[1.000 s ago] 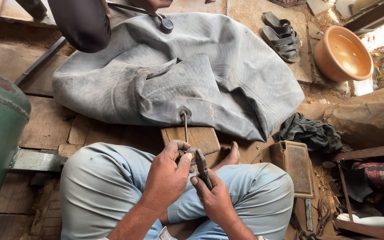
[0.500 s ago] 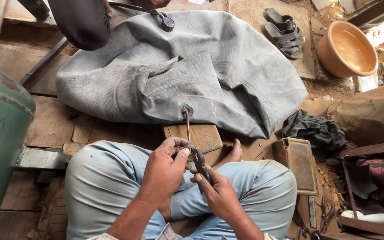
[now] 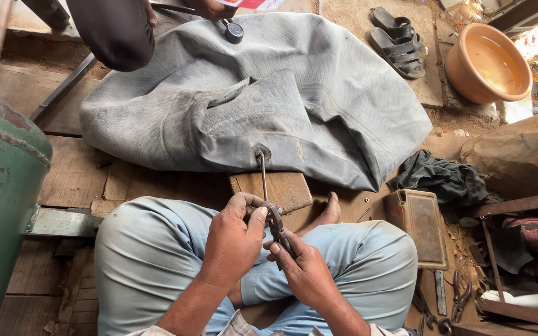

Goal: The person sits on the floor holding a metal rod clamped to a wooden block and works its end with pliers, then files the rod and uses a tong-like tool to bend and shape it, adjusting the cloth-covered workpiece around it.

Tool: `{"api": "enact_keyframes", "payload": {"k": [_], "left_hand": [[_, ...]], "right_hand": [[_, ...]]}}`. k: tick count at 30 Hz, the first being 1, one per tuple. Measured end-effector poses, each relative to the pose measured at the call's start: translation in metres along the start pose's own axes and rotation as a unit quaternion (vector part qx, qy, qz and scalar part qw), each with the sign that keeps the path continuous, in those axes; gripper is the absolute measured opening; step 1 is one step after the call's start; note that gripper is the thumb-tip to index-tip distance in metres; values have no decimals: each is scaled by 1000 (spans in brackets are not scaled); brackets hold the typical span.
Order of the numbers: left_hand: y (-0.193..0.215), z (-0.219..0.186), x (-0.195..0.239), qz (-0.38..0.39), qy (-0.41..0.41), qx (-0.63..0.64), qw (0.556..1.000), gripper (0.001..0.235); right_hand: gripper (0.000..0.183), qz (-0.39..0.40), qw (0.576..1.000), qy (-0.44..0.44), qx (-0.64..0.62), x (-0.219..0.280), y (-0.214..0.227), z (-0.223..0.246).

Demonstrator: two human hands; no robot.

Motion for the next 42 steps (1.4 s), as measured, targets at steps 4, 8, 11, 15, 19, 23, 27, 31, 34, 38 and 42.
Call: {"api": "enact_keyframes", "payload": {"k": [4, 8, 11, 15, 19, 23, 27, 31, 34, 38, 42], "left_hand": [[-1, 2, 0, -8, -21, -1, 1000, 16], [0, 1, 0, 6, 28, 10, 1000, 18], [4, 1, 0, -3, 36, 13, 999, 18], [8, 1, -1, -8, 41, 11, 999, 18], [11, 2, -4, -13, 34, 28, 999, 18], [13, 5, -5, -15, 43, 27, 999, 19], [15, 2, -5, -17, 51, 18, 998, 19], [24, -6, -6, -42, -25, -20, 999, 19], [22, -5, -8, -31, -18, 20, 999, 20], [3, 20, -14, 7, -31, 186, 982, 21], [-2, 34, -15, 11, 14, 206, 978, 26]], "right_hand": [[37, -15, 1000, -14, 8, 0, 1, -1], [34, -25, 1000, 2, 17, -2, 1, -7], [33, -32, 999, -3, -44, -4, 2, -9], [32, -8, 994, -2, -105, -7, -2, -15], [35, -25, 999, -33, -36, -4, 2, -17], [34, -17, 999, -4, -30, -2, 2, -10], [32, -25, 1000, -6, -6, -2, 3, -10], [29, -23, 999, -30, -25, 4, 2, 1], [27, -43, 998, -9, 37, 4, 5, -3], [23, -66, 997, 17, 36, 6, 5, 3], [27, -74, 994, 81, 26, 10, 4, 13]]}}
Point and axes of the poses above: each hand's wrist, its own x-axis away from the middle knuckle, its own y-axis out of the back of the hand, z = x × y, the point moved 9 cm from there along -x, towards the middle knuckle, and after that the axes turned 4 degrees about -y, right-handed, at the moved point
